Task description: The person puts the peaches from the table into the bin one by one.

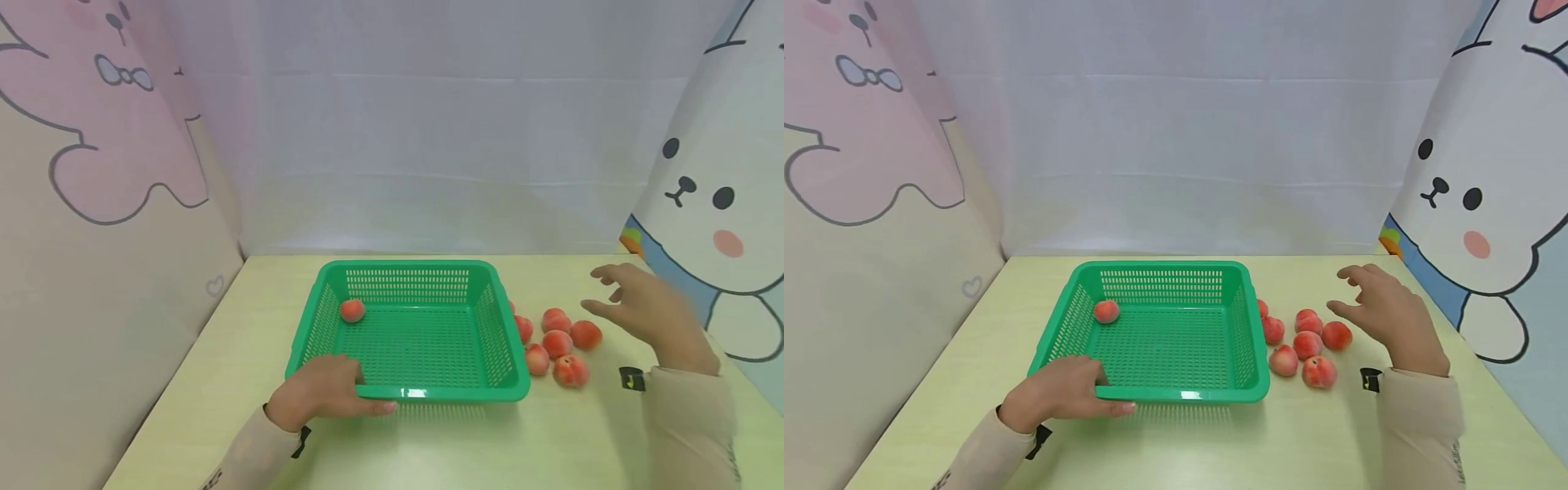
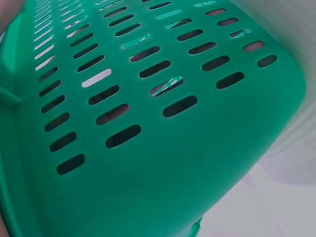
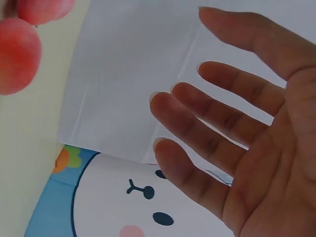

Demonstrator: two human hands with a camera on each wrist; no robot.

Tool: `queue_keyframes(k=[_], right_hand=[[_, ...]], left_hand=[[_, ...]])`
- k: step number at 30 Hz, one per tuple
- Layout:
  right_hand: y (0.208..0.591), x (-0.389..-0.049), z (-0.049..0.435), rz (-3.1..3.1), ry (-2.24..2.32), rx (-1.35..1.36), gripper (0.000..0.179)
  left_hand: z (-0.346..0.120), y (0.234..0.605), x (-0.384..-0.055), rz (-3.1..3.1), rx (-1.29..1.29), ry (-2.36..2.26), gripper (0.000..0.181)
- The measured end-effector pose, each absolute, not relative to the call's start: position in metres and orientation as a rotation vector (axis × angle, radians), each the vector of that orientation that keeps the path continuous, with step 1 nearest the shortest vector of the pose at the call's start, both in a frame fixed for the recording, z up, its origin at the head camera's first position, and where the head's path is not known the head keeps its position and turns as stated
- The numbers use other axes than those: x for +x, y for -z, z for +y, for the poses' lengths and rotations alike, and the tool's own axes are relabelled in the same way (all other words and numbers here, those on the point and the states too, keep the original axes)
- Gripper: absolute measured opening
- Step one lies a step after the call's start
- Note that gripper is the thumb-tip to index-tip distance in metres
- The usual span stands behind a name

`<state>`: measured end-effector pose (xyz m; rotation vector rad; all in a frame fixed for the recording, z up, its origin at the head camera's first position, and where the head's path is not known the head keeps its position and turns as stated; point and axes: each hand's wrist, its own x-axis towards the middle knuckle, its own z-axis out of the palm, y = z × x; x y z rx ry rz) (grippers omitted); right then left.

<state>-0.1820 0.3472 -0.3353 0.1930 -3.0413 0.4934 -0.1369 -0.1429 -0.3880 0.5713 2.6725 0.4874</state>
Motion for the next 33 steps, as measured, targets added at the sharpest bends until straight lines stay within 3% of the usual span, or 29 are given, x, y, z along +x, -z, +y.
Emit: queue_keyframes(k=[7, 15, 23, 33], right_hand=[[0.362, -0.198, 0.360, -3.181, -0.590, 0.206, 0.063], [0.379, -0.204, 0.369, -3.268, -0.667, 0.235, 0.050], [0.395, -0.209, 0.372, -3.342, -0.793, 0.225, 0.059], [0.403, -0.210, 0.374, -3.321, -0.761, 0.305, 0.055]], left_hand=[[-0.144, 0.388, -0.138, 2.678, 0.574, -0.471, 0.069], [-0.144, 0.389, -0.138, 2.674, 0.577, -0.468, 0.069], [-0.143, 0.389, -0.138, 2.675, 0.576, -0.475, 0.070], [-0.143, 0.390, -0.138, 2.681, 0.583, -0.463, 0.069]])
